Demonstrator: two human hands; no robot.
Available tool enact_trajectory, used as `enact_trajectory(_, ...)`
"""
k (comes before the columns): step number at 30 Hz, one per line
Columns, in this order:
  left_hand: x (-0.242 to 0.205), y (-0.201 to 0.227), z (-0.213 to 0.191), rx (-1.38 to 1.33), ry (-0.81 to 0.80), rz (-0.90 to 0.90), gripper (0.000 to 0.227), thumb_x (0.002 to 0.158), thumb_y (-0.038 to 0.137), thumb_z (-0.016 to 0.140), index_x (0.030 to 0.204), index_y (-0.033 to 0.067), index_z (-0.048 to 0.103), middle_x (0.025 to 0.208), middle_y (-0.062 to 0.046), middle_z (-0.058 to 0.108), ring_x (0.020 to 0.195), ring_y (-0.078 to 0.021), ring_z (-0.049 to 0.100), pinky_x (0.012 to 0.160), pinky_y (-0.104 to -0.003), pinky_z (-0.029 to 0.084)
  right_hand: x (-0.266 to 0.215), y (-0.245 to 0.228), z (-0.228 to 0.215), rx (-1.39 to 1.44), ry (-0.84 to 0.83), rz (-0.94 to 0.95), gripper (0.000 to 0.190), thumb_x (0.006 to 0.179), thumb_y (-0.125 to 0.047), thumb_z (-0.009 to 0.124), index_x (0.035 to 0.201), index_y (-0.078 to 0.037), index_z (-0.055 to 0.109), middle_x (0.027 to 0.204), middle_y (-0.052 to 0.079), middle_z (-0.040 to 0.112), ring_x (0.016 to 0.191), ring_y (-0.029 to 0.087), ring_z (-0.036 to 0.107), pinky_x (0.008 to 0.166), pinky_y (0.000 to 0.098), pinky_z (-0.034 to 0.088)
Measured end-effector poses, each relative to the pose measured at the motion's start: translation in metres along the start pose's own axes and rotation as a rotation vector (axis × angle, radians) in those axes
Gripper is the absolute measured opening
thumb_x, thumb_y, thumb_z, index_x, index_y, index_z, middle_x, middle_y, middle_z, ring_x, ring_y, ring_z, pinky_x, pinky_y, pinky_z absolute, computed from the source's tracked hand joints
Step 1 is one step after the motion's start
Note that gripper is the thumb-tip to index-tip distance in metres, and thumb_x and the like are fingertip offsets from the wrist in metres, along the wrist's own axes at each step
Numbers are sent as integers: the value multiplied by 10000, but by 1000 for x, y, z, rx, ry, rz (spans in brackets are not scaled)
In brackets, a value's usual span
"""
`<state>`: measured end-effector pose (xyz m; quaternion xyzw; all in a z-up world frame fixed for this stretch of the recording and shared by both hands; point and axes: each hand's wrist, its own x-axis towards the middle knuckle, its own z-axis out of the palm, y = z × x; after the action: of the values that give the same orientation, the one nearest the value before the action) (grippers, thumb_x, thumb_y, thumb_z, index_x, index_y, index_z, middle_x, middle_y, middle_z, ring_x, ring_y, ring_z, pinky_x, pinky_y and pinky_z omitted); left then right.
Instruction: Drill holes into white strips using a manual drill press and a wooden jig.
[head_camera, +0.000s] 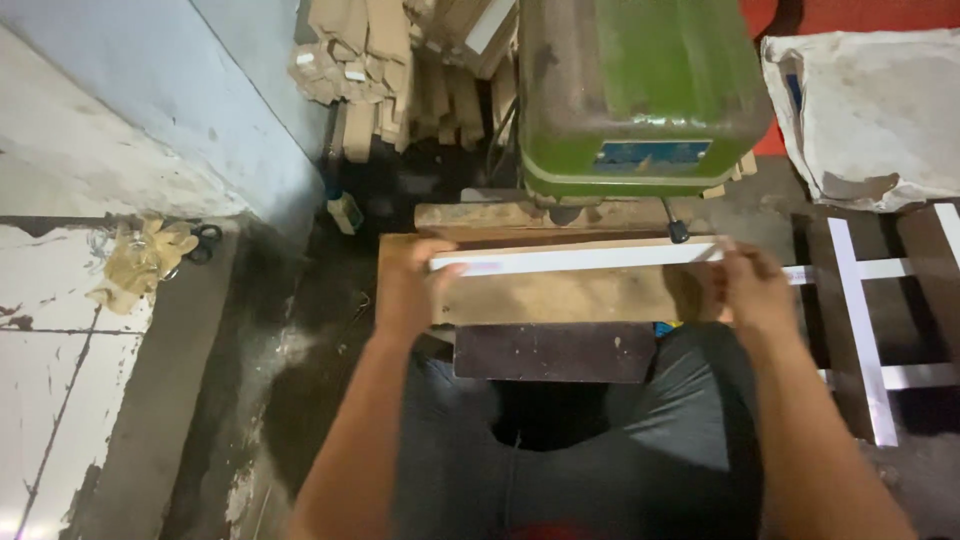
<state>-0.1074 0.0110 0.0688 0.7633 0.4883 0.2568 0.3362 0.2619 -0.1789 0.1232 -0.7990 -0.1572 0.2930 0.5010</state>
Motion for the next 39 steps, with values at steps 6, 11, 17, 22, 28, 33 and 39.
enact_trajectory(6, 31, 41, 67, 111, 12, 206, 247, 948, 426, 662, 1062, 217, 726, 1139, 3, 725, 1143, -276, 615, 1016, -421, 316, 107, 66, -43, 148, 218, -30, 188, 1067, -343, 652, 1097, -179, 566, 831, 20, 647, 695, 102, 631, 537, 277, 467)
enact_trajectory(11, 45, 40, 87, 84, -34, 193, 256, 990, 380, 637, 1147, 182, 682, 1128, -68, 728, 1028, -336, 639, 866, -452, 450, 128, 82, -50, 107, 218, -15, 231, 1069, -383, 634, 1139, -176, 559, 907, 18, 688, 768, 96, 673, 605, 277, 502)
enact_trajectory(17, 43, 35, 94, 113, 62, 328, 288, 1008, 389, 608, 1226, 239, 721, 1240, -21, 708, 1171, -267, 623, 970, -430, 412, 141, 91, -45, 165, 214, -32, 197, 1085, -368, 636, 1096, -189, 553, 911, -4, 677, 720, 72, 638, 607, 251, 503)
enact_trajectory(22, 46, 31, 105, 148, 78, 332, 282, 1029, 392, 572, 1220, 249, 722, 1219, 19, 701, 1171, -244, 600, 990, -417, 328, 122, 67, -43, 100, 231, -28, 230, 1075, -380, 622, 1146, -162, 606, 939, -30, 681, 784, 66, 688, 673, 235, 559)
enact_trajectory(28, 43, 32, 105, 159, 195, 408, 238, 993, 399, 586, 1165, 290, 709, 1144, 33, 718, 1085, -255, 630, 966, -419, 343, 119, 68, -60, -417, 200, -475, 233, 1060, -288, 645, 1071, -66, 715, 959, 79, 708, 875, 156, 587, 761, 368, 444)
enact_trajectory(33, 40, 31, 107, 169, 181, 400, 279, 1049, 410, 534, 1213, 256, 698, 1146, 33, 706, 1114, -232, 602, 1005, -391, 305, 35, -13, -47, -543, 49, -595, 437, 1045, -361, 600, 1308, -28, 705, 1281, 169, 696, 1102, 299, 647, 906, 417, 465)
enact_trajectory(39, 42, 31, 107, 162, 212, 438, 261, 1008, 407, 572, 1193, 271, 696, 1158, 49, 720, 1091, -228, 608, 969, -393, 329, -38, -74, -7, -554, -246, -644, 318, 984, -293, 669, 1225, -104, 755, 1077, 49, 789, 879, 104, 669, 808, 286, 499)
